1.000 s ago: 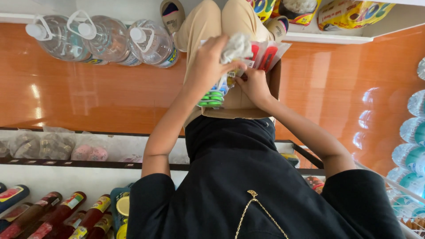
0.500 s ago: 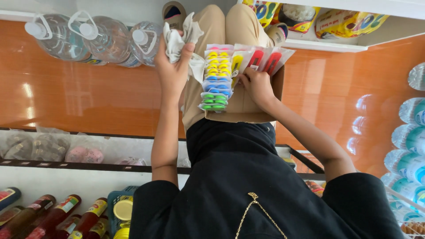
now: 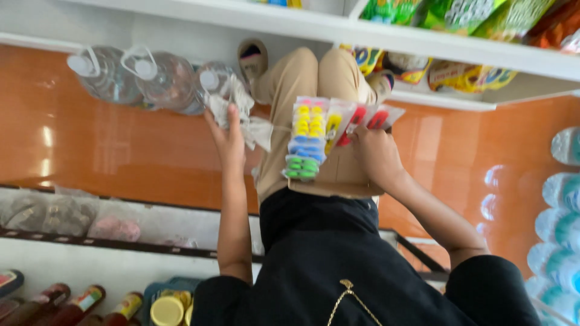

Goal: The person sits on the floor in a store aisle and organizes small snack packets into a cardboard box. They pick up various colorful packets from a shelf, wipe them with a cloth, and place them into the box.

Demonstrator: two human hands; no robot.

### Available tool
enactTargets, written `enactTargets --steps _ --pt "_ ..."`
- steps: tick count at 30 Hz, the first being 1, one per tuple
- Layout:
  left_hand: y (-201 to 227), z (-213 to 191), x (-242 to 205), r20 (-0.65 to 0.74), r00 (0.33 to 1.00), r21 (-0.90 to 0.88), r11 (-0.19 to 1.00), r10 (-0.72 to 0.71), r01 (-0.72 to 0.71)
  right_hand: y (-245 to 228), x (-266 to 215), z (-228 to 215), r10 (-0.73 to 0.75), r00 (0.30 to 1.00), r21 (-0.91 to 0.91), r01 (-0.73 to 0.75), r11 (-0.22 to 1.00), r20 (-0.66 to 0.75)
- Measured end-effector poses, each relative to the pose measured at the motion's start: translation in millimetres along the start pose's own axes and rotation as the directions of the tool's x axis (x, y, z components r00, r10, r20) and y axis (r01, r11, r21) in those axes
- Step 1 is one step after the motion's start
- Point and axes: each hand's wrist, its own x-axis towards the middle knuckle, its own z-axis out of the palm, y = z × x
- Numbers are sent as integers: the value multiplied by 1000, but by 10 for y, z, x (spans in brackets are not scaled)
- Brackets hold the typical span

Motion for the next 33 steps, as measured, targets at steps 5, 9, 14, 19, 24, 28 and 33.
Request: enactTargets --steps 5,9,14,19,24,28,33 --pt "-693 -235 166 -71 981 -416 899 -182 137 -326 763 -755 -102 949 -24 100 995 -298" --pt "-1075 -379 250 -107 951 -316 917 -290 244 -770 2316 -762 -232 905 87 280 956 -357" --pt "-1243 -421 51 66 933 -518 787 -354 336 -1300 4139 -430 -204 970 709 236 665 -132" --pt "-1687 -522 65 59 906 -496 776 -419 390 -1683 5765 1111 -499 863 -276 461 843 -81" --pt "-1546 -631 157 46 912 -462 800 -409 382 -2348 4840 515 258 957 565 -141 813 -131" --pt "-1244 -693 281 23 903 -453 801 -429 392 -2430 4941 535 299 943 579 -164 799 -146" --pt "-1223 -721 391 -19 914 -537 776 -404 332 -2390 4976 493 261 950 486 -147 861 -174"
